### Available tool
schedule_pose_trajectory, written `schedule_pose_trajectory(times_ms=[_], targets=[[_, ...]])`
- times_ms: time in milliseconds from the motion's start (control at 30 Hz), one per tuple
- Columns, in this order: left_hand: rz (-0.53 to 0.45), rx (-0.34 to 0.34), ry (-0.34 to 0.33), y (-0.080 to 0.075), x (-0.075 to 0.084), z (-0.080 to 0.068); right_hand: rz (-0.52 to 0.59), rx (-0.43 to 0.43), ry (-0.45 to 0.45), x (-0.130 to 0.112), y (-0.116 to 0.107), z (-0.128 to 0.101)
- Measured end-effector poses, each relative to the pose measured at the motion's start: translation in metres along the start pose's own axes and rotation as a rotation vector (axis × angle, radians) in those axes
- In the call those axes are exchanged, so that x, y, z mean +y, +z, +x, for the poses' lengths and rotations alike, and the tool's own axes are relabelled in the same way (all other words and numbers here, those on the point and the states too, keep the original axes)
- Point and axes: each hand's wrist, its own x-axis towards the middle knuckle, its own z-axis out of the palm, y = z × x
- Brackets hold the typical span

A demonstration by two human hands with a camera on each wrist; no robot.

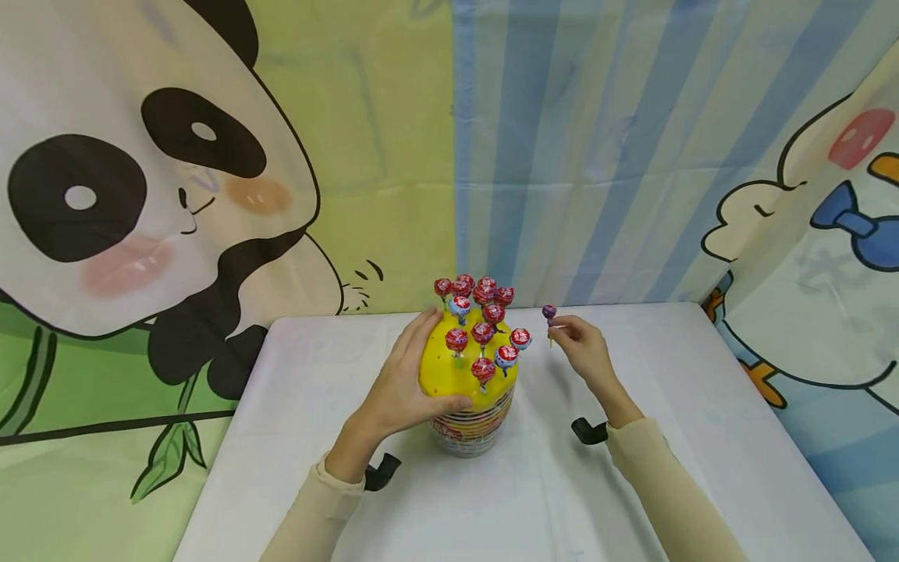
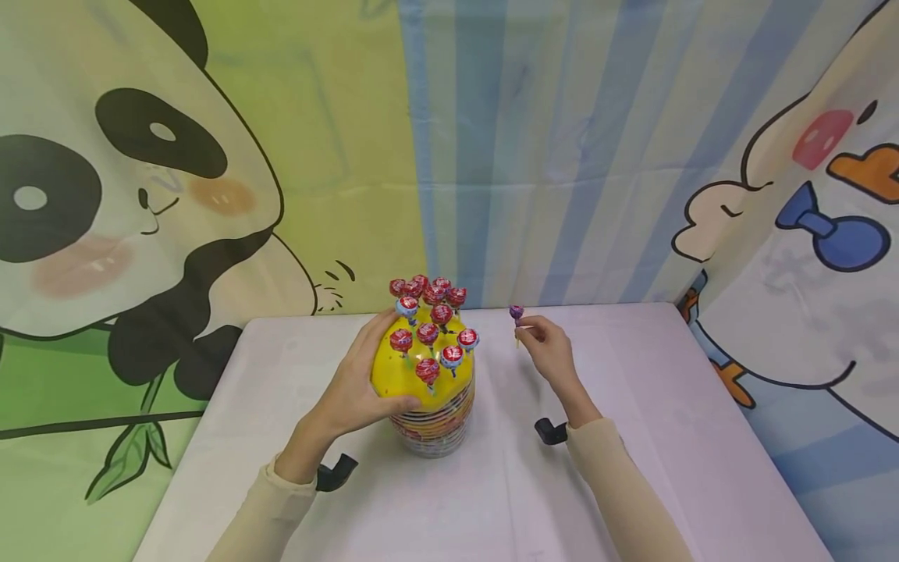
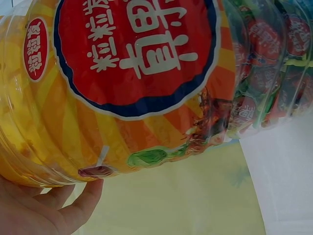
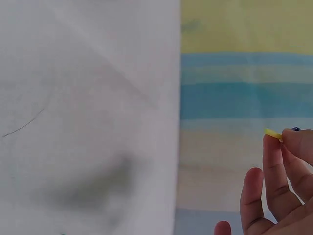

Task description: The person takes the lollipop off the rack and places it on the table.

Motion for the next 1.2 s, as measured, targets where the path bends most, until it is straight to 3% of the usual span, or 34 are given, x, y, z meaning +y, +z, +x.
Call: schedule_pose_trajectory(times_ms=[233,467,800,1200], targets=[[-0.005,-0.003,-0.004,0.0,0.0,0.0,-0.099,-0.068,0.18,0.034,0.016,0.017],[-0.014,0.001,0.002,-0.001,-0.001,0.001,-0.272,-0.111,0.257,0.047,0.03,0.029],[-0.029,0.001,0.004,-0.001,-0.001,0.002,-0.378,-0.127,0.301,0.047,0.041,0.034],[-0.041,-0.001,0.006,0.0,-0.002,0.001,-0.427,-0.13,0.282,0.048,0.044,0.033]])
